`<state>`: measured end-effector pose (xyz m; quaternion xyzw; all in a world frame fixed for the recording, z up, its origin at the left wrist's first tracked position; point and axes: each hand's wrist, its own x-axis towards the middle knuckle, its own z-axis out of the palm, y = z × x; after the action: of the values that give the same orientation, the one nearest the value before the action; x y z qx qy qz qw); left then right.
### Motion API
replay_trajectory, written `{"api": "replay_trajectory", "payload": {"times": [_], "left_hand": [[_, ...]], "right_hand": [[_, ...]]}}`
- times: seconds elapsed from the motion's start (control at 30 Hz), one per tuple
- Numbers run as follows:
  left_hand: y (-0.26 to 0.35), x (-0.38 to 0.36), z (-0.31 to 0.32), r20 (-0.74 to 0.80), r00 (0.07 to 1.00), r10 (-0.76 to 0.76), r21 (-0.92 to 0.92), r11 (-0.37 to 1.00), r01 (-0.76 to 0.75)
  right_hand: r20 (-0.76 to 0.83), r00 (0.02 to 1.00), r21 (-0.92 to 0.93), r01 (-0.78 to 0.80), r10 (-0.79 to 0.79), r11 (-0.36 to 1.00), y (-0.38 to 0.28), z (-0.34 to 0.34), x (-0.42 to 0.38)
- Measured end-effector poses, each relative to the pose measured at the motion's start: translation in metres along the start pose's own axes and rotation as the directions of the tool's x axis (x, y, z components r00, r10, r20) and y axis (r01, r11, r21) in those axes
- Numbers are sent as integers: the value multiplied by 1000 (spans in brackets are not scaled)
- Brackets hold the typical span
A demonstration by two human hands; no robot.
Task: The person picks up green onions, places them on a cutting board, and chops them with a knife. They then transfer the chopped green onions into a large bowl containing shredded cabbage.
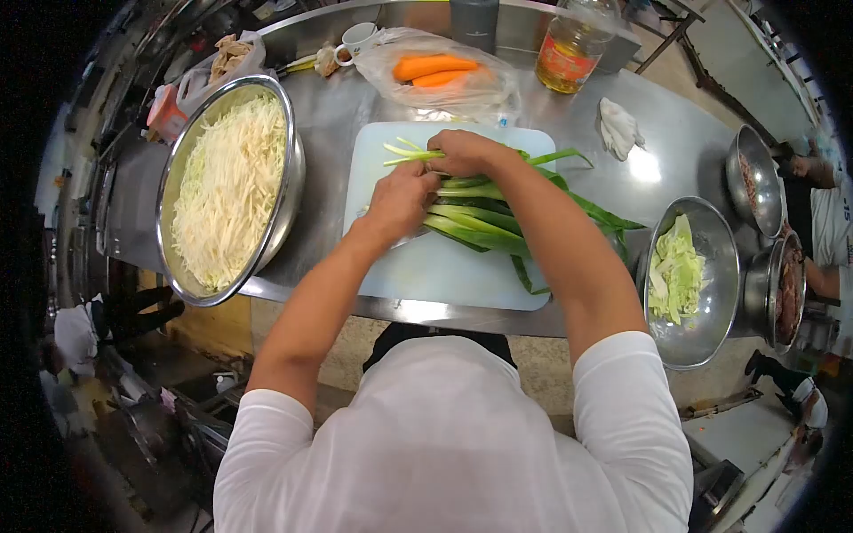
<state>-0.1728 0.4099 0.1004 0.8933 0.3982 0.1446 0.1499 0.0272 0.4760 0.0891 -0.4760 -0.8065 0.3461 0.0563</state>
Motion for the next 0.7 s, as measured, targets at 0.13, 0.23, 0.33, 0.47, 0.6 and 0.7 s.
{"api": "replay_trajectory", "payload": {"times": [0.13, 0.23, 0.33, 0.47, 0.6, 0.7], "left_hand": [[-16, -6, -16, 23, 1000, 22, 69, 997, -23], [-25, -12, -24, 97, 994, 54, 169, 983, -70], [-37, -17, -28, 116, 991, 59, 192, 978, -81], [-48, -23, -26, 138, 987, 83, 204, 973, -110], [-56, -32, -32, -17, 972, -233, -131, 965, 228], [-76, -47, -23, -144, 862, -486, -283, 855, 435]], "right_hand": [[-73, 997, 29, -10, 12, 1000, 3, -2, -1], [-36, 998, 44, -49, 50, 998, -2, -6, 2], [-56, 998, -94, -33, 28, 995, -8, 3, 3], [22, 1000, -176, 13, -9, 984, -14, 11, 11], [49, 998, -191, -27, 37, 981, -23, 10, 1], [-31, 999, -199, -50, 45, 979, -27, 11, -2]]}}
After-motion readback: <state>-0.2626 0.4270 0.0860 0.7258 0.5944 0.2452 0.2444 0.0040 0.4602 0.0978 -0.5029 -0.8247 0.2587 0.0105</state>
